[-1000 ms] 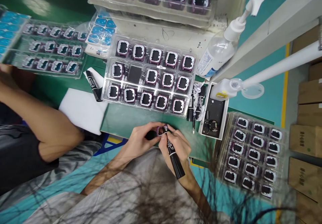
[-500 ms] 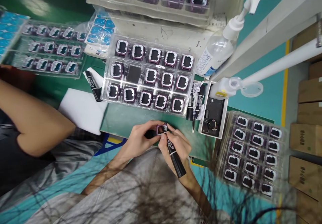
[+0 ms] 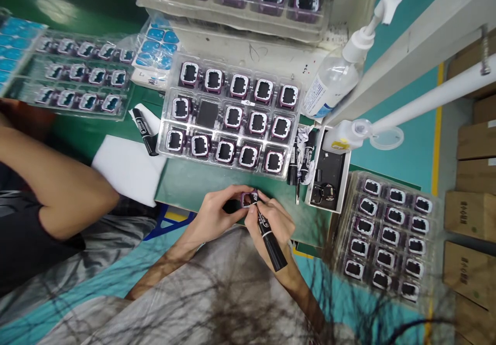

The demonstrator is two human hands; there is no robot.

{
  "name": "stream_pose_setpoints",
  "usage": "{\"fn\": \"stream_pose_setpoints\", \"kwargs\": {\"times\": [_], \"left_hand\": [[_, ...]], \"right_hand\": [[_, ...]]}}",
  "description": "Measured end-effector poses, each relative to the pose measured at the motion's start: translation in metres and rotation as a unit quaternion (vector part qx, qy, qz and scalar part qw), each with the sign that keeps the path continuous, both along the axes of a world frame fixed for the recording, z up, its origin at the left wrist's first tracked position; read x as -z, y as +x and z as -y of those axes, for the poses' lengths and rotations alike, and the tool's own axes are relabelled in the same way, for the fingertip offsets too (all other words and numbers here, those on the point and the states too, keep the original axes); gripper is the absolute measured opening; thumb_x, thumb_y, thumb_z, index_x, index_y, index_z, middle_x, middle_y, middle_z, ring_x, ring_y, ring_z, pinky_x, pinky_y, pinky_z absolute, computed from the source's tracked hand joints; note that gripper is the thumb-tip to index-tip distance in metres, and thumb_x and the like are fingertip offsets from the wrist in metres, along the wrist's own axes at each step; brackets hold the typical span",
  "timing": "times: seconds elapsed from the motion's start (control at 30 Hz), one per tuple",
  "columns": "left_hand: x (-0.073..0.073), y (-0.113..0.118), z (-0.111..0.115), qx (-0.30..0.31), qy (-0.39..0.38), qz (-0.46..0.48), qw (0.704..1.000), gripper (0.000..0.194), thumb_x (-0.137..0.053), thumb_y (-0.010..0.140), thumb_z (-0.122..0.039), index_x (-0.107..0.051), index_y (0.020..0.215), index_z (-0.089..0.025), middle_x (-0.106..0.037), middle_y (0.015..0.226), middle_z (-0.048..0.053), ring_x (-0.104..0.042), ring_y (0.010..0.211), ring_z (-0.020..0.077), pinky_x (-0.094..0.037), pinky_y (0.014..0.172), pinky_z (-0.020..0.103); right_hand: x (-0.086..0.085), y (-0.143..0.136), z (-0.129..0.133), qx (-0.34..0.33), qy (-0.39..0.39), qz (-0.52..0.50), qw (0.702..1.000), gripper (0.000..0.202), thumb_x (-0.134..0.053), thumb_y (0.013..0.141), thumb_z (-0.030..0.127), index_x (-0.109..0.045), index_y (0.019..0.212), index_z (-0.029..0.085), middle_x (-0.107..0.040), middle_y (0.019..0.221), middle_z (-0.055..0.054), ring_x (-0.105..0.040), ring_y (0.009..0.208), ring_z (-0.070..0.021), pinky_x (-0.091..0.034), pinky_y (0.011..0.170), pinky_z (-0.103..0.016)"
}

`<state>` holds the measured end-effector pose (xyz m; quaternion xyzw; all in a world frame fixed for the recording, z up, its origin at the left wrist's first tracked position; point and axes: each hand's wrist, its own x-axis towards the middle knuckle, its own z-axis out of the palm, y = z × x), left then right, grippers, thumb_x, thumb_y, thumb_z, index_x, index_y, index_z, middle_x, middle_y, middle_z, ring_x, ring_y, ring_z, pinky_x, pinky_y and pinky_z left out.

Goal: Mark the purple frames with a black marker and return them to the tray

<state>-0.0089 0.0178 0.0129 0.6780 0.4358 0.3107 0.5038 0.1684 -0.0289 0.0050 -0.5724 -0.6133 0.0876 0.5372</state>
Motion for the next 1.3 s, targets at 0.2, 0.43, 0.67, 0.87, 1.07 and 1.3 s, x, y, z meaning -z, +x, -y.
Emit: {"fn": "stream_pose_setpoints", "kwargs": {"times": [0.2, 0.43, 0.67, 0.87, 1.07, 1.3], "left_hand": [[-0.001, -0.001, -0.002, -0.002, -0.004, 0.004, 1.000, 0.035, -0.084, 0.104, -0.022, -0.079, 0.139, -0.021, -0.091, 0.119, 0.007, -0.087, 0.104, 0.0222, -0.069, 0.097, 0.030], [0.000, -0.001, -0.003, -0.023, -0.055, 0.055, 0.997, 0.048, -0.095, 0.092, -0.023, -0.082, 0.138, -0.020, -0.090, 0.111, 0.006, -0.087, 0.093, 0.0222, -0.073, 0.093, 0.033], [-0.002, -0.002, -0.003, -0.015, -0.069, 0.057, 0.996, 0.048, -0.094, 0.094, -0.027, -0.080, 0.139, -0.015, -0.090, 0.110, 0.010, -0.087, 0.092, 0.0238, -0.075, 0.093, 0.035], [0.004, -0.005, -0.004, 0.002, -0.071, 0.066, 0.995, 0.044, -0.095, 0.097, -0.027, -0.080, 0.138, -0.019, -0.090, 0.117, 0.010, -0.089, 0.100, 0.0240, -0.074, 0.100, 0.036], [0.004, -0.006, -0.005, 0.009, -0.067, 0.068, 0.995, 0.039, -0.093, 0.100, -0.026, -0.080, 0.136, -0.021, -0.089, 0.119, 0.008, -0.088, 0.103, 0.0239, -0.073, 0.103, 0.036], [0.001, 0.001, 0.001, -0.024, -0.005, 0.014, 1.000, 0.041, -0.090, 0.093, -0.022, -0.081, 0.134, -0.024, -0.090, 0.108, 0.005, -0.086, 0.086, 0.0222, -0.074, 0.083, 0.034]], "right_hand": [[0.000, 0.000, 0.001, -0.008, -0.001, -0.018, 1.000, 0.025, -0.084, 0.091, 0.014, -0.079, 0.111, 0.029, -0.091, 0.092, 0.001, -0.093, 0.087, -0.0266, -0.081, 0.074, -0.038], [0.005, 0.001, 0.005, -0.022, 0.014, -0.088, 0.996, 0.031, -0.082, 0.091, 0.017, -0.079, 0.118, 0.033, -0.086, 0.081, 0.005, -0.093, 0.087, -0.0285, -0.082, 0.074, -0.043], [0.003, 0.003, 0.004, -0.032, 0.030, -0.095, 0.994, 0.035, -0.083, 0.089, 0.016, -0.079, 0.120, 0.032, -0.085, 0.078, 0.004, -0.091, 0.082, -0.0292, -0.081, 0.070, -0.044], [-0.001, 0.003, 0.004, -0.043, 0.026, -0.103, 0.993, 0.034, -0.083, 0.089, 0.016, -0.079, 0.119, 0.030, -0.085, 0.078, 0.003, -0.091, 0.083, -0.0293, -0.081, 0.069, -0.044], [-0.002, 0.005, 0.003, -0.054, 0.029, -0.091, 0.994, 0.027, -0.082, 0.091, 0.019, -0.077, 0.116, 0.030, -0.082, 0.073, 0.006, -0.087, 0.068, -0.0260, -0.082, 0.072, -0.047], [0.017, 0.006, 0.011, -0.018, -0.016, -0.094, 0.995, 0.030, -0.085, 0.088, 0.022, -0.078, 0.114, 0.034, -0.086, 0.080, 0.004, -0.094, 0.091, -0.0339, -0.082, 0.073, -0.046]]}}
